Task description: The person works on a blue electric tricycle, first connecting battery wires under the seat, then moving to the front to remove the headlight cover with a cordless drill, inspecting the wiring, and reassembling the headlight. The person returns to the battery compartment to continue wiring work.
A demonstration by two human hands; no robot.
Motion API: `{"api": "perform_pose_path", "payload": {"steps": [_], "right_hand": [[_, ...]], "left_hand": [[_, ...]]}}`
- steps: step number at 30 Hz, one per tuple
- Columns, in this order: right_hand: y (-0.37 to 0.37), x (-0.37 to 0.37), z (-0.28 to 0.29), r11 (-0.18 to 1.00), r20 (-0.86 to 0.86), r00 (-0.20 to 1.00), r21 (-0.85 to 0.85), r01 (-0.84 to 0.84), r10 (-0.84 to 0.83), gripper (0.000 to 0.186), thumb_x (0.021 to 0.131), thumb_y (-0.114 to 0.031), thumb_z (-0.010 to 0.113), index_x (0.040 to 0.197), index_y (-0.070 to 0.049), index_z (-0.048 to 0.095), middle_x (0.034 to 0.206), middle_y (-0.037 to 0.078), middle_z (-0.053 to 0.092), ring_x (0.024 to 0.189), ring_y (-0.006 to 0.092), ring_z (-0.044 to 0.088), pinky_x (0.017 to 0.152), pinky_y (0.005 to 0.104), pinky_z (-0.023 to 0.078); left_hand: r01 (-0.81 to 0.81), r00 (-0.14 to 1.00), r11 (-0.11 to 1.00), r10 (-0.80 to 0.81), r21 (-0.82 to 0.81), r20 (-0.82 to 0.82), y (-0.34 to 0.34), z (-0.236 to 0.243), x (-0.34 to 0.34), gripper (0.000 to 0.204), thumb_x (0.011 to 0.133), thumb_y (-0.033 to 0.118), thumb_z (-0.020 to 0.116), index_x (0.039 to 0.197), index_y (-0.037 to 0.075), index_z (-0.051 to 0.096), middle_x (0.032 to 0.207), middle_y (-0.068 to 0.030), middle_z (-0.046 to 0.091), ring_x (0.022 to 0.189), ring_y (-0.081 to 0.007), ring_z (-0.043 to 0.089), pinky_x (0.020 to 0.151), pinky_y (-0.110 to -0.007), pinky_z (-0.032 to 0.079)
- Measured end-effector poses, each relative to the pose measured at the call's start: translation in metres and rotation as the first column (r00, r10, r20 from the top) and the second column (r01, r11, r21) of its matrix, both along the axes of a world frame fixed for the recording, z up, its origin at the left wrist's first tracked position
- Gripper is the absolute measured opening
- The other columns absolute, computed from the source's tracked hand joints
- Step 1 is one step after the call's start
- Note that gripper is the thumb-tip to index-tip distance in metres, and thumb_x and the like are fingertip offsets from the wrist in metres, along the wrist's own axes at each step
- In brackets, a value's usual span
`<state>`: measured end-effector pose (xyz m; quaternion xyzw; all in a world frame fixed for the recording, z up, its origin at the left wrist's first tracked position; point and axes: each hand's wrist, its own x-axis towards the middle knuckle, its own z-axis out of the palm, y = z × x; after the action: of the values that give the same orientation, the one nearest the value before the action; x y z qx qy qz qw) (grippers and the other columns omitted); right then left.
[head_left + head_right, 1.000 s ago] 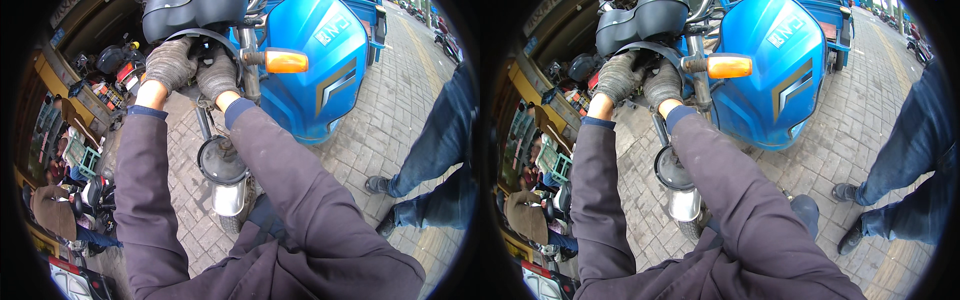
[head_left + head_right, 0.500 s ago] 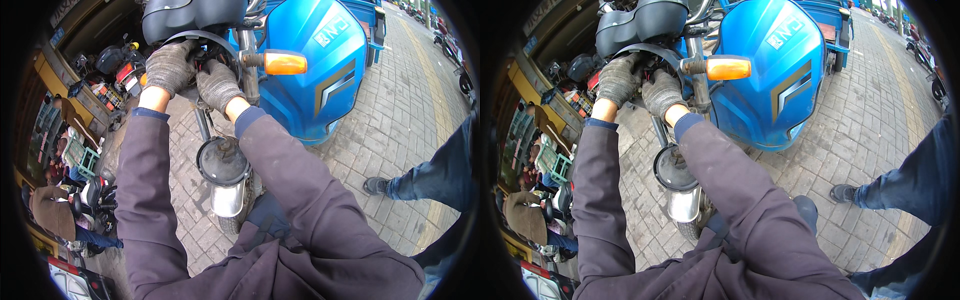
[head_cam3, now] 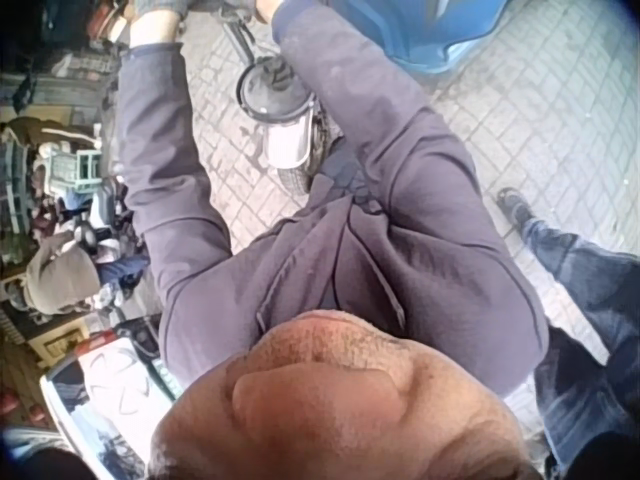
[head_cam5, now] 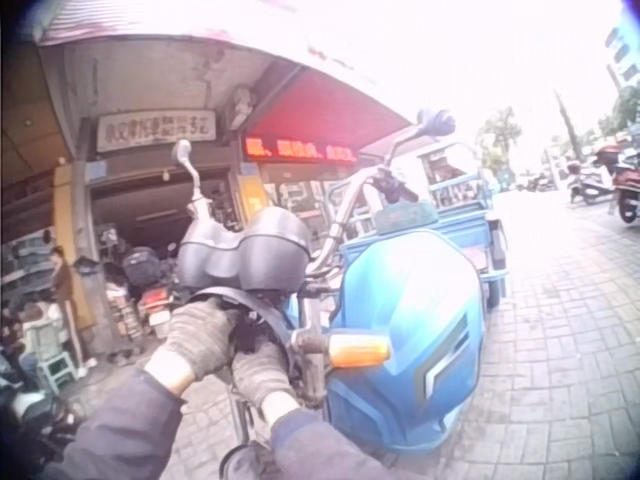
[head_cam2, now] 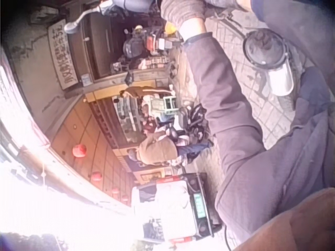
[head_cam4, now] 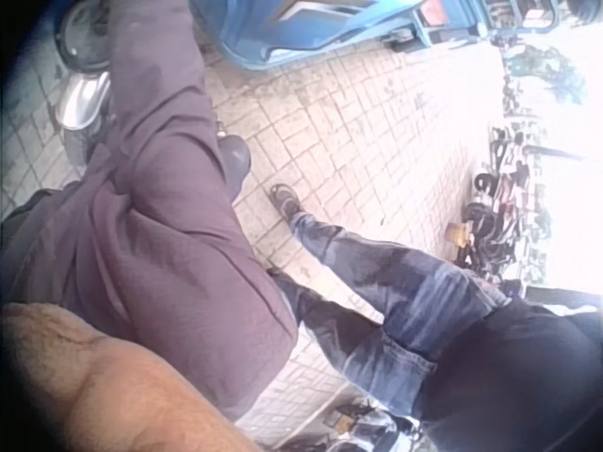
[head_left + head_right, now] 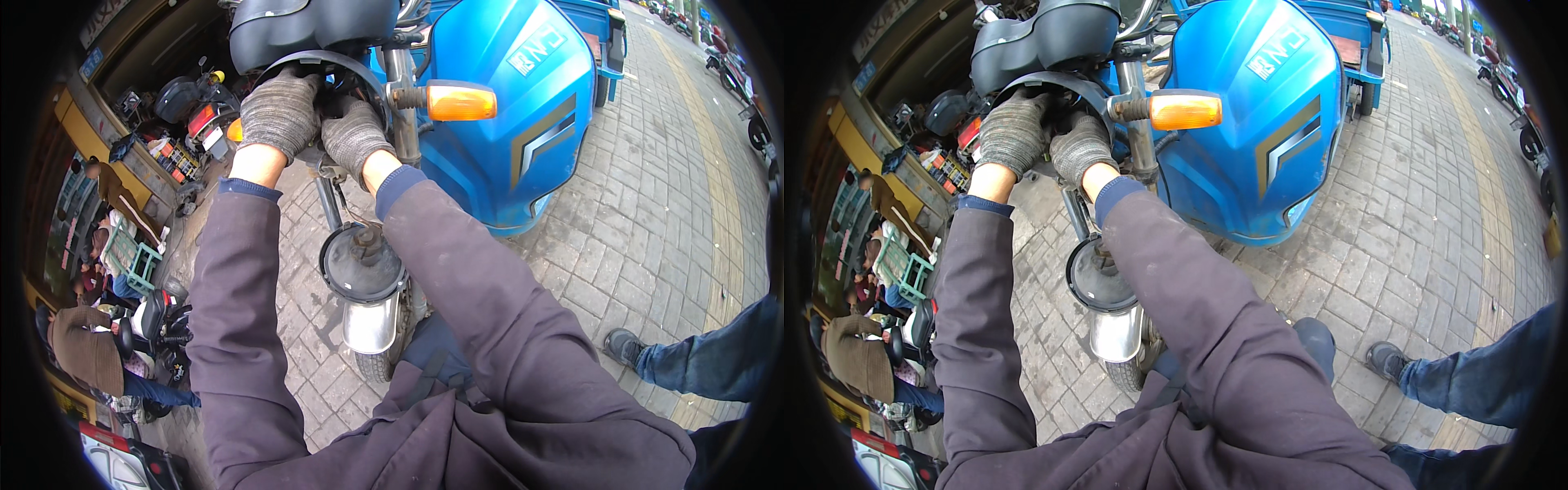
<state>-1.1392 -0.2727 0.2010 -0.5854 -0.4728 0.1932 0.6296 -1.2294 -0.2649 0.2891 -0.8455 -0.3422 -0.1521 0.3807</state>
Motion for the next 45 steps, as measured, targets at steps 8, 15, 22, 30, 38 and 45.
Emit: {"api": "perform_pose_path", "payload": {"steps": [8, 15, 22, 30, 38, 45], "right_hand": [[0.021, -0.007, 0.007, 0.973, -0.028, 0.977, 0.092, 0.212, -0.21, 0.038, 0.09, -0.019, 0.055, 0.125, -0.004, 0.058, 0.126, 0.022, 0.059, 0.118, 0.0354, 0.056, 0.102, 0.041, 0.043], [-0.014, -0.018, -0.003, 0.938, -0.15, 0.963, 0.235, 0.253, -0.222, 0.042, 0.087, -0.011, 0.058, 0.125, 0.004, 0.05, 0.127, 0.026, 0.056, 0.121, 0.0369, 0.054, 0.103, 0.0406, 0.042], [-0.024, -0.015, 0.01, 0.951, 0.289, 0.907, 0.063, 0.302, -0.307, 0.056, 0.081, -0.013, 0.068, 0.131, 0.0, 0.045, 0.13, 0.026, 0.048, 0.123, 0.0402, 0.049, 0.103, 0.0455, 0.043], [-0.003, -0.014, 0.016, 0.925, 0.347, 0.867, 0.007, 0.38, -0.359, 0.066, 0.085, -0.019, 0.068, 0.142, -0.007, 0.035, 0.136, 0.025, 0.044, 0.129, 0.0396, 0.046, 0.107, 0.0452, 0.042], [0.0, -0.006, 0.025, 0.943, 0.406, 0.863, -0.012, 0.333, -0.3, 0.055, 0.09, -0.017, 0.062, 0.14, -0.012, 0.041, 0.139, 0.024, 0.044, 0.131, 0.0387, 0.046, 0.107, 0.0449, 0.042], [0.001, -0.007, 0.027, 0.932, 0.33, 0.877, 0.031, 0.36, -0.35, 0.051, 0.086, -0.024, 0.066, 0.133, -0.015, 0.049, 0.126, 0.023, 0.058, 0.119, 0.0403, 0.055, 0.102, 0.0455, 0.045]], "left_hand": [[-0.048, 0.999, 0.998, 0.047, -0.031, -0.014, 0.0, 0.002, -0.001, 0.044, 0.08, 0.026, 0.067, 0.122, 0.015, 0.064, 0.119, -0.0153, 0.061, 0.104, -0.0337, 0.063, 0.088, -0.043, 0.053], [0.019, 0.999, 0.998, -0.016, -0.055, 0.05, 0.004, 0.002, -0.006, 0.045, 0.081, 0.031, 0.067, 0.122, 0.014, 0.064, 0.117, -0.0167, 0.062, 0.105, -0.0345, 0.062, 0.089, -0.043, 0.052], [0.055, 0.996, 0.996, -0.05, -0.067, 0.07, 0.012, 0.002, -0.008, 0.044, 0.084, 0.035, 0.065, 0.124, 0.015, 0.064, 0.111, -0.0175, 0.064, 0.101, -0.0348, 0.064, 0.088, -0.044, 0.052], [0.049, 0.996, 0.997, -0.044, -0.06, 0.074, 0.016, 0.002, -0.01, 0.043, 0.084, 0.033, 0.065, 0.124, 0.017, 0.063, 0.113, -0.0167, 0.065, 0.102, -0.0338, 0.064, 0.088, -0.044, 0.053], [0.077, 0.993, 0.995, -0.072, -0.056, 0.089, 0.011, 0.003, -0.012, 0.041, 0.085, 0.03, 0.063, 0.124, 0.018, 0.063, 0.109, -0.0164, 0.066, 0.101, -0.0329, 0.065, 0.088, -0.044, 0.053], [0.078, 0.995, 0.995, -0.073, -0.068, 0.075, 0.008, 0.006, -0.017, 0.04, 0.086, 0.03, 0.063, 0.124, 0.019, 0.063, 0.109, -0.0142, 0.065, 0.102, -0.0322, 0.064, 0.086, -0.044, 0.053]]}}
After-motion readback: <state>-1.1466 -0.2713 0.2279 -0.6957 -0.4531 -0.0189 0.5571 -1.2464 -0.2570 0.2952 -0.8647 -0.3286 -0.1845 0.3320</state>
